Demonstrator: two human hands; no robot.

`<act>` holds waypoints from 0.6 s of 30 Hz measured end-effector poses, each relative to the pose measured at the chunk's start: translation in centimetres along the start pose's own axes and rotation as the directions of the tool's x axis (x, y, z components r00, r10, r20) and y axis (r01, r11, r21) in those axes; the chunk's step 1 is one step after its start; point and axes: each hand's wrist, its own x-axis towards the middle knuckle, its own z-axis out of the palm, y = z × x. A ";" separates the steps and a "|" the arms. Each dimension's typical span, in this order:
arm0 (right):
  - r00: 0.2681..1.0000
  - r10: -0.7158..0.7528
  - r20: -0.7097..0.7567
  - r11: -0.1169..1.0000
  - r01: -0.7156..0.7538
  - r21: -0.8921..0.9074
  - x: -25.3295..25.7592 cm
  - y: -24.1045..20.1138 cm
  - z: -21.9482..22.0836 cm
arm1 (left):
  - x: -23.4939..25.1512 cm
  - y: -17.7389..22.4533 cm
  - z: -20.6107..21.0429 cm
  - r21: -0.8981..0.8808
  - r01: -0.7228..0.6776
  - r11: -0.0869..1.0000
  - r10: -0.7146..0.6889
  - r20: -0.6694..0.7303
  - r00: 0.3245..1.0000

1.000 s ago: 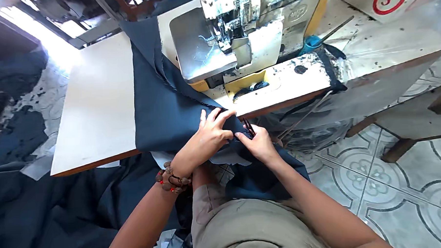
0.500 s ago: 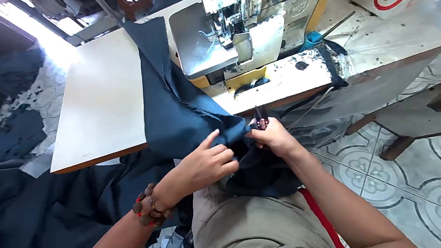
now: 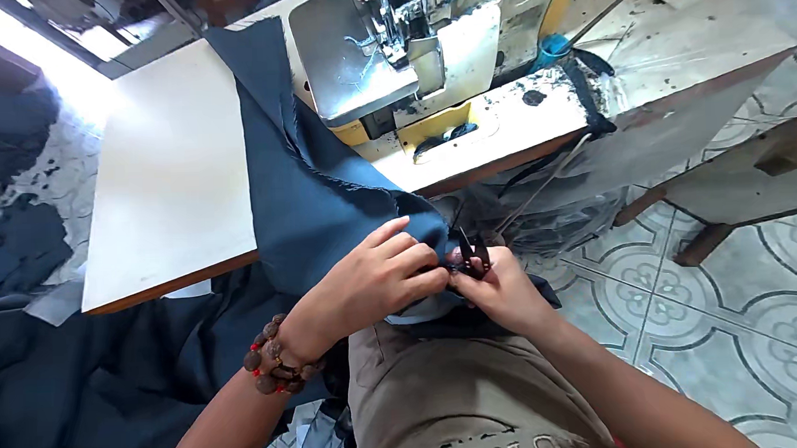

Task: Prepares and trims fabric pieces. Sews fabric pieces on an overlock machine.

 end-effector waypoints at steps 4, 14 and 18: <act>0.999 -0.043 -0.018 0.995 0.044 0.094 -0.6 0.1 0.0 | -0.5 0.1 -0.1 -0.012 0.001 1.000 -0.002 -0.079 0.997; 0.960 -0.267 -0.082 0.958 0.255 -0.135 -1.7 -0.1 -0.2 | -1.5 0.2 2.1 -0.059 0.033 0.998 -0.050 -0.306 0.951; 0.946 -0.317 -0.065 0.934 0.300 -0.194 -1.8 0.0 -0.2 | -1.9 0.3 2.6 -0.062 0.016 0.998 -0.035 -0.327 0.945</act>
